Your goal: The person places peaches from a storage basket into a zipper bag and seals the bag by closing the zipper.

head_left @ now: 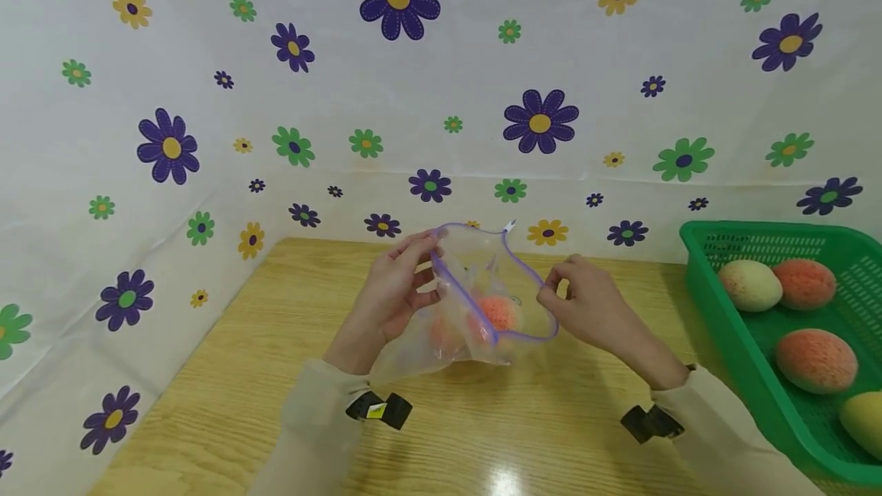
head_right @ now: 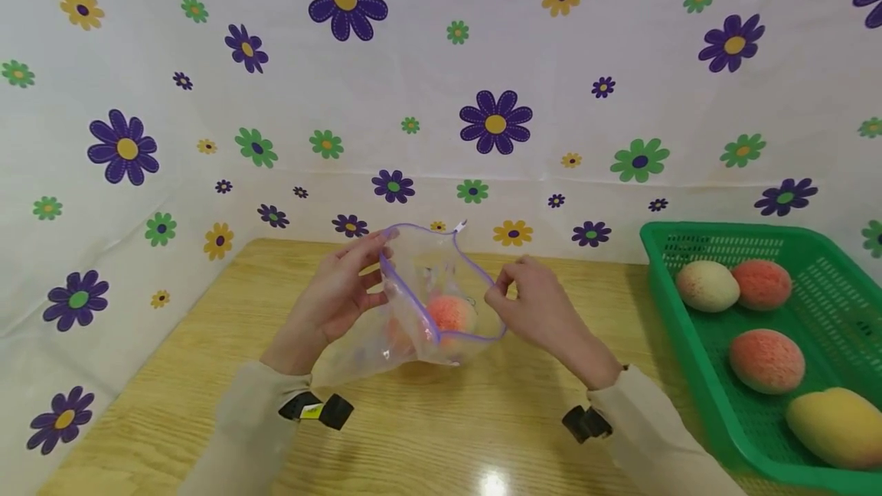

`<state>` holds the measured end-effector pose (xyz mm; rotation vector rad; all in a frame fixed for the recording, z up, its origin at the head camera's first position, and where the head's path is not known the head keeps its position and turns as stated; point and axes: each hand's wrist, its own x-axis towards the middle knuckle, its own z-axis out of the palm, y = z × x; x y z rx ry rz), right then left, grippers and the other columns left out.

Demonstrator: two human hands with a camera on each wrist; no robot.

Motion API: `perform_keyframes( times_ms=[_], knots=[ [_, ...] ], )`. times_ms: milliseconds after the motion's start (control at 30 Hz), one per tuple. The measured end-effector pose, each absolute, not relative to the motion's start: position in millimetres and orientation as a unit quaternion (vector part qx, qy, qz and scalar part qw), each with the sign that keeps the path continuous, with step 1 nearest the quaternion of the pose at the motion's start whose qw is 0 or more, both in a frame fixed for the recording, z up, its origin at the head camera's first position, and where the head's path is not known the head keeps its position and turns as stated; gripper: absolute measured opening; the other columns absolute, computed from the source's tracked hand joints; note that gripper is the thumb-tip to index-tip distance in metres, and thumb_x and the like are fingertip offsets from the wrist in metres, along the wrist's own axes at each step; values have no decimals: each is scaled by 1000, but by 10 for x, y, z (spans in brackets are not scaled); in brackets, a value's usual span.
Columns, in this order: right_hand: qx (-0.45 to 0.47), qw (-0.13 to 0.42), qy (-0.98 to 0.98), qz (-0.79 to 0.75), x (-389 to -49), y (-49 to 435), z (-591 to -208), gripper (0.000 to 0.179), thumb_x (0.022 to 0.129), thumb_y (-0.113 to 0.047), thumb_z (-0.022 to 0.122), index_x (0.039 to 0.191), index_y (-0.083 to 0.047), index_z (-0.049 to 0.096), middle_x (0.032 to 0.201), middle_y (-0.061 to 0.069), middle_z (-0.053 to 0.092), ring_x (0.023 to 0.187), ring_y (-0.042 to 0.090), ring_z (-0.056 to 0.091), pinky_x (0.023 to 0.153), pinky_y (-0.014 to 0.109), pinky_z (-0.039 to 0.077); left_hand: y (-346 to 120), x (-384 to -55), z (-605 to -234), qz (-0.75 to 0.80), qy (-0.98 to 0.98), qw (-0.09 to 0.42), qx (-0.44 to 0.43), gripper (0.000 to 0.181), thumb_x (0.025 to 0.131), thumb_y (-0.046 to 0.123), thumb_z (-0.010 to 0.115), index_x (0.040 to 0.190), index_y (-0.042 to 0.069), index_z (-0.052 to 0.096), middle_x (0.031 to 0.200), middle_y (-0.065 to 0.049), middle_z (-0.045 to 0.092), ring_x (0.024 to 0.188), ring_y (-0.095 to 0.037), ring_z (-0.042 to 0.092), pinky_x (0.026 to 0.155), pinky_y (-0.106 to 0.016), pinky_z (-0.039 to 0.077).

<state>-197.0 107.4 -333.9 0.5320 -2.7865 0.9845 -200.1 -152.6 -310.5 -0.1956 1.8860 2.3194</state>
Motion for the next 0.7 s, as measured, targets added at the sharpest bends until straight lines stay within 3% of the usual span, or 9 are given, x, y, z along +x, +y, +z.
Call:
perform_keyframes(
  times_ms=[300, 567, 700],
  knots=[
    [149, 98, -924, 337, -1961, 1145, -3192, 14, 93, -12, 59, 83, -5, 66, 95, 14, 61, 62, 19, 46, 51, 28, 37, -1548, -2011, -2968, 777, 625, 63, -47, 34, 107, 34, 53, 132, 14, 63, 106, 2, 59, 100, -17, 57, 77, -26, 61],
    [159, 64, -942, 288, -1962, 1230, -3228, 16, 94, -17, 62, 84, -6, 69, 90, 12, 63, 66, 18, 49, 55, 28, 41, -1393, -1993, -3094, 770, 629, 96, -51, 32, 106, 24, 56, 135, 12, 63, 106, 1, 60, 98, -16, 59, 74, -26, 61],
    [162, 48, -946, 275, -1967, 1273, -3220, 18, 95, -19, 65, 92, -3, 71, 95, 15, 68, 72, 20, 54, 61, 30, 47, -1319, -1994, -3169, 756, 643, 110, -53, 30, 104, 27, 61, 131, 14, 65, 107, 0, 61, 97, -17, 61, 74, -27, 60]
  ],
)
